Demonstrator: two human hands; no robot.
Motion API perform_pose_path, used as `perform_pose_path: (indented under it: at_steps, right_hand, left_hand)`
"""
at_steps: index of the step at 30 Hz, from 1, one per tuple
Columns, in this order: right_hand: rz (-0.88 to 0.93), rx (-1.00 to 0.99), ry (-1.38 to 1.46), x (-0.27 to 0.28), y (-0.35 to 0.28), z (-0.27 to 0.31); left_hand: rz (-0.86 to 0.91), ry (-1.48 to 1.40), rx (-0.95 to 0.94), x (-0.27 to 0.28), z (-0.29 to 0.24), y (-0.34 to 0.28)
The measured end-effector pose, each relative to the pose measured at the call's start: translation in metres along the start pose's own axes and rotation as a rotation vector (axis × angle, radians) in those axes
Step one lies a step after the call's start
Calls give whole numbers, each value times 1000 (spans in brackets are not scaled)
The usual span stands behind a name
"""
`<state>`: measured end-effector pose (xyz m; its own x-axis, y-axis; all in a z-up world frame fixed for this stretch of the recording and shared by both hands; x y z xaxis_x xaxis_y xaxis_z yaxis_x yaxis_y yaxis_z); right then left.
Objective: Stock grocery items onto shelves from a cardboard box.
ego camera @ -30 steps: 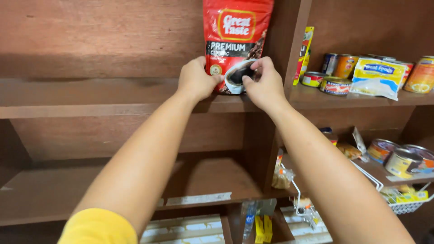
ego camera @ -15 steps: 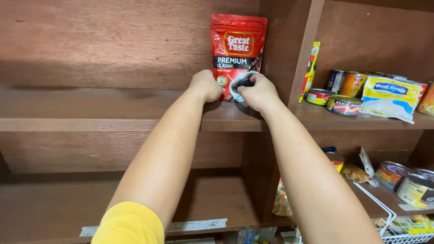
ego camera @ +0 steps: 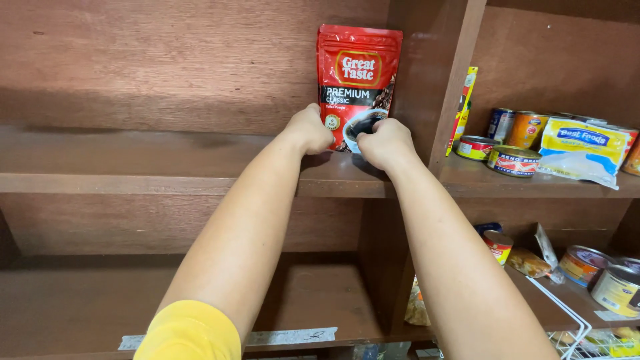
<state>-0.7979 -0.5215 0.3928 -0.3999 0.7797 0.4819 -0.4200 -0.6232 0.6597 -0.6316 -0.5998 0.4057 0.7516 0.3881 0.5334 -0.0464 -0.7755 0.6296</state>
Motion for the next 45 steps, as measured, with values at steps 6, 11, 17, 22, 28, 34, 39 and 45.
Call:
perform_pose_path:
  at_steps: [6, 11, 17, 22, 28, 34, 39, 45]
  right_hand:
    - [15, 5, 7, -11, 9, -8]
    - [58, 25, 20, -14, 6, -5]
    - [76, 14, 37, -16, 8, -6]
    - [88, 6, 22, -21, 10, -9]
    - [87, 5, 34, -20, 9, -9]
    - [94, -14, 34, -17, 6, -6]
    - [104, -32, 46, -21, 8, -9]
    - [103, -15, 28, -19, 7, -7]
  left_hand:
    - [24, -23, 30, 9, -8, -11]
    - [31, -7, -2, 1, -1, -5]
    - [56, 40, -49, 4, -9, -10]
    - [11, 19, -41, -1, -1, -3]
    - [92, 14, -85, 0, -9, -10]
    - [58, -17, 14, 3, -6, -10]
    - [66, 2, 8, -1, -4, -7]
    - [84, 28, -59, -8, -2, -2]
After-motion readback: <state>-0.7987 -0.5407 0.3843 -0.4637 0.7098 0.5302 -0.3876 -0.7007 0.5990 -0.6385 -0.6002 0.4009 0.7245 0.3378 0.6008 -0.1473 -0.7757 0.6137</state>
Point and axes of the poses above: each hand's wrist, its own y-axis towards the middle knuckle, its own x-axis out of the back of the hand, z = x × y, the point moved 6 cm from there along y, towards the middle knuckle, and after that the axes turned 14 degrees about -z, right-handed, at the moved point
